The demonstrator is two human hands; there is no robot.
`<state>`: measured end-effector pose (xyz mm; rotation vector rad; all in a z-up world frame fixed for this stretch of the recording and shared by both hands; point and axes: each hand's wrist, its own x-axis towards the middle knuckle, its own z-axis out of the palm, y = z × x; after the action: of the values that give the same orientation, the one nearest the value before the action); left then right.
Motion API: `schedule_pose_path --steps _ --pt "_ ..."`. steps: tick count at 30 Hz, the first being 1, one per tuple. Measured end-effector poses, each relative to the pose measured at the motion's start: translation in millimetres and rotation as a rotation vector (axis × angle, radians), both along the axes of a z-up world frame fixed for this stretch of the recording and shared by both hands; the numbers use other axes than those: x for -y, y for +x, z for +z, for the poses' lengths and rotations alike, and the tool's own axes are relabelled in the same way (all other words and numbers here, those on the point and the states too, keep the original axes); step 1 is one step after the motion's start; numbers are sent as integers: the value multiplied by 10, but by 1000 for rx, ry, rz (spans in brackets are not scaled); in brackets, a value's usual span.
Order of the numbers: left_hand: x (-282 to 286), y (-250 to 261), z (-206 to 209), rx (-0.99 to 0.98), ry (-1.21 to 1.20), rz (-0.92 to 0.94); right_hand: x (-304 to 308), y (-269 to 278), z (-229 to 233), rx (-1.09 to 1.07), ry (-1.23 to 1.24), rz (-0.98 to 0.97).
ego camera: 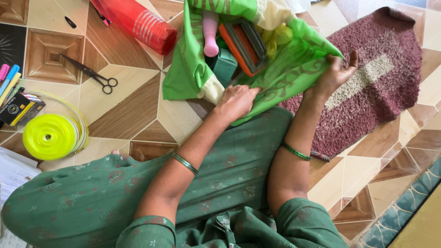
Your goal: The person sits on the floor and packs various items into a green reusable bag. They place a small plastic bag containing bottles and a pen, a plastic lid, a small box, a roll of tape, a plastic cup, and a red bottle into the bag.
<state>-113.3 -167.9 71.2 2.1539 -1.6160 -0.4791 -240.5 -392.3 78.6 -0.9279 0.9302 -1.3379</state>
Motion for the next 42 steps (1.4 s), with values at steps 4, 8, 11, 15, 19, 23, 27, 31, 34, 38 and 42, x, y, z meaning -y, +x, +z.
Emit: schedule_pose_path --steps 4,8,11,15,19,23,27,31,34,38,42 --pt "-78 -43 19 100 -61 45 -170 150 98 -347 -558 -96" --pt "-300 4 191 32 -160 5 -507 566 231 -654 -733 88" --pt "-426 85 305 -15 -149 -38 -838 828 105 -1011 -1204 468" --pt "-789 289 342 101 -233 -9 -847 918 -63 -1466 -970 740" --pt "-1264 576 235 111 -377 184 -696 829 -82 -1601 -629 825" --pt "-1626 799 62 2 -361 483 -851 848 124 -1353 -966 516" --pt "-1770 918 -229 -59 -321 544 -1180 890 428 -1028 -1082 598" --pt "-1783 1023 -491 -70 -331 681 -1423 985 638 -1001 -1125 626" --pt "-1892 1121 -621 -51 -366 788 -1583 1103 733 -976 -1191 628" --pt "-1979 1123 -762 1 -430 799 -1761 1229 773 -958 -1206 675" --pt "-1920 1107 -871 53 -366 840 -1841 1379 758 -907 -1237 673"
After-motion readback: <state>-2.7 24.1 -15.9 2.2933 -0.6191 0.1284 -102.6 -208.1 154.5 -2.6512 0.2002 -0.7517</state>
